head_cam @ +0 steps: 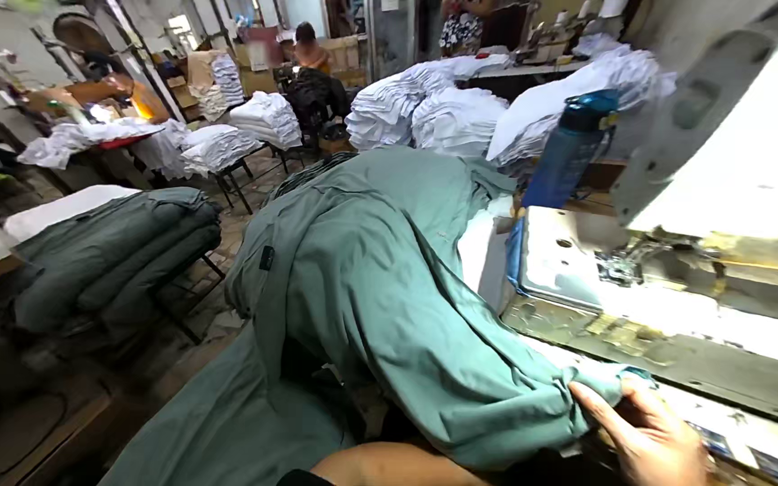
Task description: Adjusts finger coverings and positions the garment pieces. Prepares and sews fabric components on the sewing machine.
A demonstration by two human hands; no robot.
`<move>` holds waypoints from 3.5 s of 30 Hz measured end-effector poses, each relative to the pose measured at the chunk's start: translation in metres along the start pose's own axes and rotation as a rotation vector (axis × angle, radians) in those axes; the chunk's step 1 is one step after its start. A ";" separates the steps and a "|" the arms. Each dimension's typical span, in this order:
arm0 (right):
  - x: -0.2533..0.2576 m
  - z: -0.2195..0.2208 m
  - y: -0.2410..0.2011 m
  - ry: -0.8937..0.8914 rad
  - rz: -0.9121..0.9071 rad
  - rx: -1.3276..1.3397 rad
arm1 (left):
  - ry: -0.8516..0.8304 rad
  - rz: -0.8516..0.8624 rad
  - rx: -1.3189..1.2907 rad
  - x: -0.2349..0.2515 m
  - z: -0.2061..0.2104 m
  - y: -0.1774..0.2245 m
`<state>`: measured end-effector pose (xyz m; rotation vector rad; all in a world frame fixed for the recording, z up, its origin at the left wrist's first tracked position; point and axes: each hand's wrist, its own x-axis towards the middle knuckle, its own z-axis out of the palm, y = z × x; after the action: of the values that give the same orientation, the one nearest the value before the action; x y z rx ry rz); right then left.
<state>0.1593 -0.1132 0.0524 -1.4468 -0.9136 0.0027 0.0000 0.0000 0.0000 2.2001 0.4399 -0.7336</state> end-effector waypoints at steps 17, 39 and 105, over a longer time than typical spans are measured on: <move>-0.001 0.011 0.004 0.048 0.080 -0.147 | 0.352 0.971 -1.838 -0.030 -0.116 0.032; -0.008 0.085 -0.007 -0.267 -0.467 -0.444 | 0.231 1.091 -1.716 -0.011 -0.113 0.004; -0.012 0.088 -0.004 -0.238 -0.447 -0.440 | 0.206 1.137 -1.632 -0.007 -0.113 0.000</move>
<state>0.1018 -0.0466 0.0372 -1.6332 -1.4874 -0.3865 0.0357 0.0845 0.0663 0.6409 -0.1830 0.4518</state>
